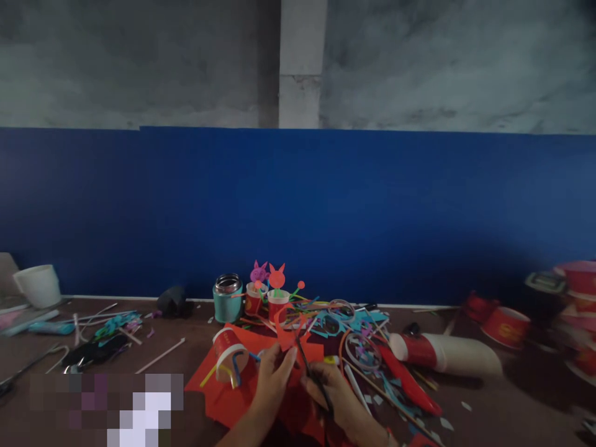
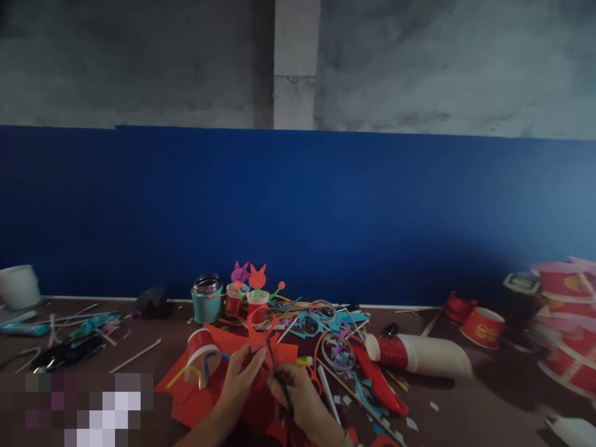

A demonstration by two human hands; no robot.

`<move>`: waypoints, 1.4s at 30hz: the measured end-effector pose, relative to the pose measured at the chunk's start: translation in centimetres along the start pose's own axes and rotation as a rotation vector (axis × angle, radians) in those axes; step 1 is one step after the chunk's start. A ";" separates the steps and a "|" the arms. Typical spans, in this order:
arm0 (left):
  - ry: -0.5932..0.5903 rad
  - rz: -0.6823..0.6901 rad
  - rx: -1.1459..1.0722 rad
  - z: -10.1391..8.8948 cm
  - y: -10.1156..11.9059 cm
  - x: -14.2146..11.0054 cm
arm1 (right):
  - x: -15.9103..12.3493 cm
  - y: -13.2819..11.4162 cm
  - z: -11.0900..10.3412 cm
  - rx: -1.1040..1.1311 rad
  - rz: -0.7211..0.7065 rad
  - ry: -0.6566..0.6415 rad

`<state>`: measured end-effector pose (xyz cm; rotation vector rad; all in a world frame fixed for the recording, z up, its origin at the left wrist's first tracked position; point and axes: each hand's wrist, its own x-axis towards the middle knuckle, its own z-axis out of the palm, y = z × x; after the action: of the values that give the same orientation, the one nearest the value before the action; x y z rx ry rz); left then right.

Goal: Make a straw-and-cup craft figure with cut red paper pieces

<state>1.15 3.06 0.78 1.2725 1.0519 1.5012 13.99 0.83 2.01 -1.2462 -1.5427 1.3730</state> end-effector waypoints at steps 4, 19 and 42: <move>0.054 -0.010 -0.038 -0.2 -0.2 0.2 | -0.5 -0.8 -0.1 0.008 0.000 -0.057; -0.002 -0.108 -0.172 -0.5 0.6 -0.1 | -0.3 0.3 -0.4 0.109 0.062 -0.117; -0.022 -0.148 -0.176 -0.3 0.7 -0.1 | -0.1 0.5 -0.8 0.083 0.029 -0.132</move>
<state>0.82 2.74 1.36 1.0637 0.9559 1.4300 14.87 0.95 1.68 -1.1512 -1.5445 1.5490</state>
